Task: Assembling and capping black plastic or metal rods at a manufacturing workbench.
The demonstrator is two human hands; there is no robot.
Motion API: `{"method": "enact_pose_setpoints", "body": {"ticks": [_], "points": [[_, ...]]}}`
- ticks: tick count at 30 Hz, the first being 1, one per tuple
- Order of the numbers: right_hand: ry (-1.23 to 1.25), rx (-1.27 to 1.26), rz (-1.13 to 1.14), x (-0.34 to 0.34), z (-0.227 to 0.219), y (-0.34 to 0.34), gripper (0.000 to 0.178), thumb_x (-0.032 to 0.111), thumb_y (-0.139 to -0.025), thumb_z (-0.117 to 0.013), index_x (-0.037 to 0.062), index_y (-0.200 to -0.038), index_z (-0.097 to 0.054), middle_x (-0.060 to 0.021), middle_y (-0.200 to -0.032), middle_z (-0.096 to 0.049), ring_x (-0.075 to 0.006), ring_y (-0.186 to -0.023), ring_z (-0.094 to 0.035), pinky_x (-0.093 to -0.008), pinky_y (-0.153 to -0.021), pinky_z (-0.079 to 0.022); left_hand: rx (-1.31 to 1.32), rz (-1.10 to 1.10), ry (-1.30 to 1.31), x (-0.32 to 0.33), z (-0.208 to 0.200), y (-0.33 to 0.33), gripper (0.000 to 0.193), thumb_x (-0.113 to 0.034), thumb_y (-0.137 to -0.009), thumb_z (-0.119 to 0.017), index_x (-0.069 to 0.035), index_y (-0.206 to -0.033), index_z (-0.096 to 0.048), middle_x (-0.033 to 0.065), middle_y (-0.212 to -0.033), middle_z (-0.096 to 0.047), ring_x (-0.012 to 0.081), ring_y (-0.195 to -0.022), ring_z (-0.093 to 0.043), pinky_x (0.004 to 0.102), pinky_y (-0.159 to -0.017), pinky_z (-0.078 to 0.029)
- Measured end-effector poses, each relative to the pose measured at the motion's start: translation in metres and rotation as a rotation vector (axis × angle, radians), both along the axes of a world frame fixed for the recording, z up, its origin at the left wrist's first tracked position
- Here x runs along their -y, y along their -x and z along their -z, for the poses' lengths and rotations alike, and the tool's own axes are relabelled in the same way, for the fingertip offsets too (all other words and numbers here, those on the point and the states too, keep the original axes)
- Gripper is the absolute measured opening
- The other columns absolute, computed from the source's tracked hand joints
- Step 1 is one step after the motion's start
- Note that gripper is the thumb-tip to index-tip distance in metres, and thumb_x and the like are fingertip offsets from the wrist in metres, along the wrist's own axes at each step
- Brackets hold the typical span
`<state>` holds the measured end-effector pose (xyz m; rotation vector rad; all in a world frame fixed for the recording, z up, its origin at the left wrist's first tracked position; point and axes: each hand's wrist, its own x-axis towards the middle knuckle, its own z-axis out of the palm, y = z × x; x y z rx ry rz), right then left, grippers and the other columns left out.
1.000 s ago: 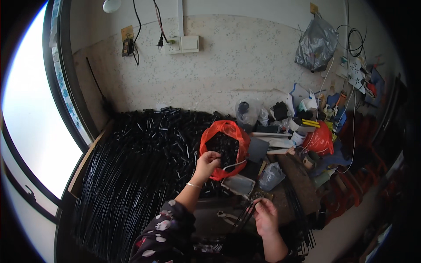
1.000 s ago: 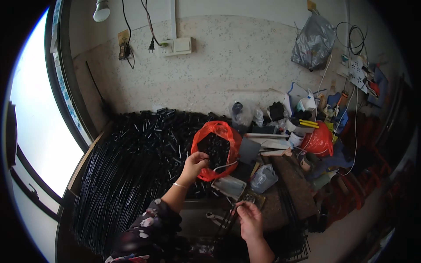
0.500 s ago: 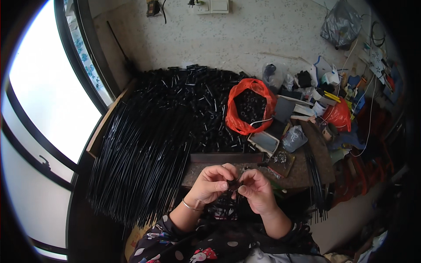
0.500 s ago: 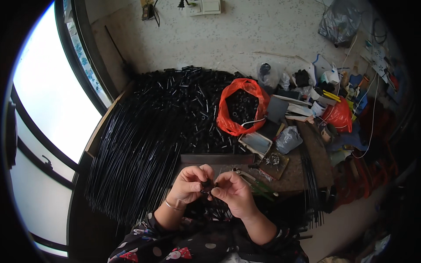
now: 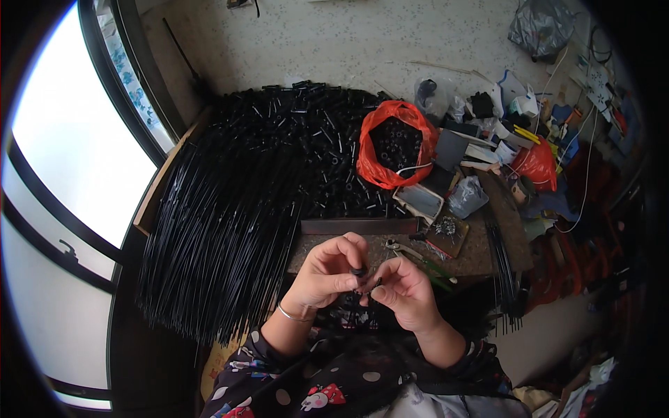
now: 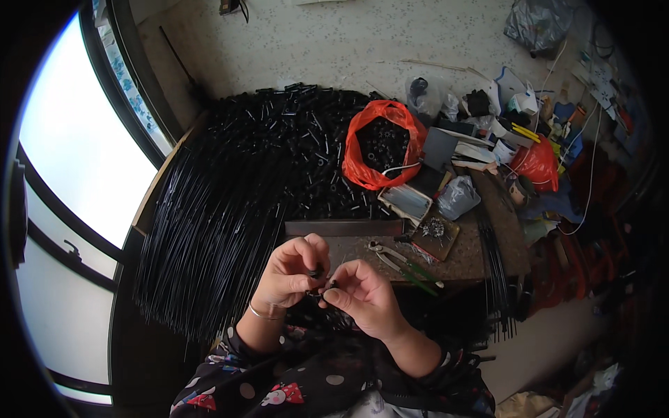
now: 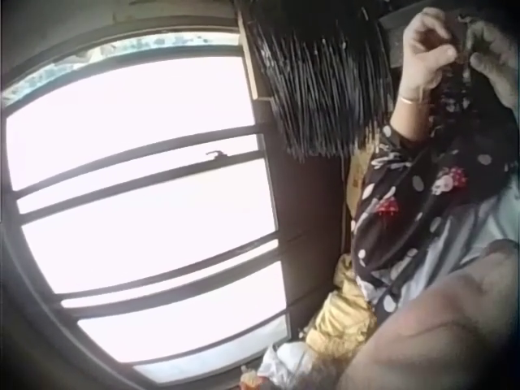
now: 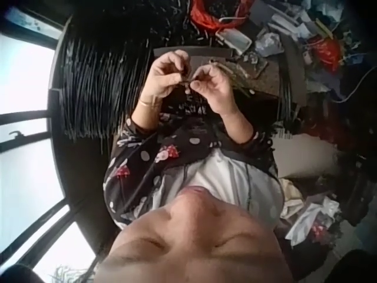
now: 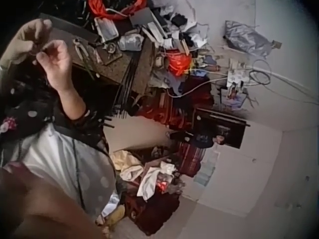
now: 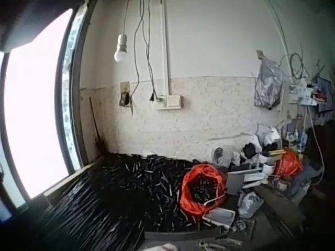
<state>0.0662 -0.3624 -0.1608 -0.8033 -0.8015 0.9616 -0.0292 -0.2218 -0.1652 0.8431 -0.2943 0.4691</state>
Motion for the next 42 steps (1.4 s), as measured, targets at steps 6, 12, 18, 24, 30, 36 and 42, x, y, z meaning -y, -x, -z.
{"method": "enact_pose_setpoints", "body": {"ticks": [6,12,18,24,30,36,42], "points": [[-0.038,-0.031,0.081,-0.004,0.007,-0.003,0.023,0.008,-0.082,-0.063,0.0006,-0.096,-0.046,-0.0081,-0.091,-0.057,-0.0162,-0.079,-0.059,-0.0296,-0.068,-0.052,-0.062,0.065,0.001,-0.003,-0.002,-0.002,0.015,0.002,-0.079,-0.061,0.004,-0.094,-0.062,0.0165,-0.102,-0.051,0.0226,-0.081,-0.058,0.0327,-0.065,-0.055],[-0.035,-0.031,0.023,0.002,0.004,-0.008,0.022,0.001,-0.083,-0.06,0.0008,-0.099,-0.045,-0.0042,-0.088,-0.053,-0.0128,-0.081,-0.059,-0.0245,-0.07,-0.051,-0.064,-0.079,-0.341,-0.009,-0.009,-0.004,0.008,-0.001,-0.074,-0.067,0.004,-0.081,-0.067,0.0173,-0.089,-0.06,0.0214,-0.082,-0.059,0.0272,-0.072,-0.049],[0.019,0.009,-0.241,0.01,-0.003,-0.024,0.031,0.003,-0.086,-0.056,-0.0028,-0.116,-0.048,-0.0085,-0.102,-0.058,-0.0113,-0.084,-0.058,-0.023,-0.076,-0.049,-0.025,-0.074,-0.358,0.0,-0.015,-0.008,0.013,-0.006,-0.07,-0.069,0.001,-0.08,-0.069,0.0121,-0.099,-0.055,0.0212,-0.091,-0.049,0.0323,-0.082,-0.039],[-0.006,0.103,0.248,0.004,0.011,-0.024,0.028,0.009,-0.084,-0.059,-0.0051,-0.108,-0.052,-0.0102,-0.099,-0.06,-0.0152,-0.083,-0.058,-0.0268,-0.076,-0.047,-0.071,-0.921,-0.697,0.018,0.009,-0.008,0.014,0.002,-0.07,-0.065,-0.001,-0.082,-0.059,0.0118,-0.093,-0.058,0.0195,-0.085,-0.054,0.029,-0.075,-0.043],[-0.055,0.044,0.224,0.001,0.013,-0.027,0.028,0.006,-0.081,-0.063,-0.0043,-0.104,-0.054,-0.0097,-0.099,-0.06,-0.0159,-0.087,-0.058,-0.0284,-0.079,-0.047,-0.082,-0.932,-0.886,0.021,-0.014,-0.011,0.013,0.007,-0.069,-0.062,0.001,-0.081,-0.06,0.0095,-0.082,-0.062,0.0201,-0.074,-0.058,0.0269,-0.066,-0.045],[-0.099,0.101,0.198,-0.004,0.005,-0.023,0.026,0.002,-0.078,-0.066,-0.0018,-0.102,-0.057,-0.007,-0.093,-0.06,-0.0128,-0.083,-0.057,-0.025,-0.078,-0.045,-0.156,-0.561,-0.662,0.016,-0.015,-0.004,0.017,0.003,-0.072,-0.065,0.002,-0.088,-0.06,0.0103,-0.084,-0.061,0.0159,-0.078,-0.058,0.0264,-0.071,-0.047],[0.049,0.165,0.122,0.0,0.002,-0.029,0.01,0.004,-0.076,-0.069,0.0001,-0.081,-0.062,-0.0038,-0.085,-0.058,-0.0081,-0.076,-0.055,-0.0193,-0.066,-0.044,-0.159,-0.861,-0.896,0.03,-0.007,0.001,0.031,-0.01,-0.069,-0.075,0.002,-0.092,-0.058,0.0115,-0.083,-0.059,0.0174,-0.077,-0.057,0.0256,-0.068,-0.045]]}}
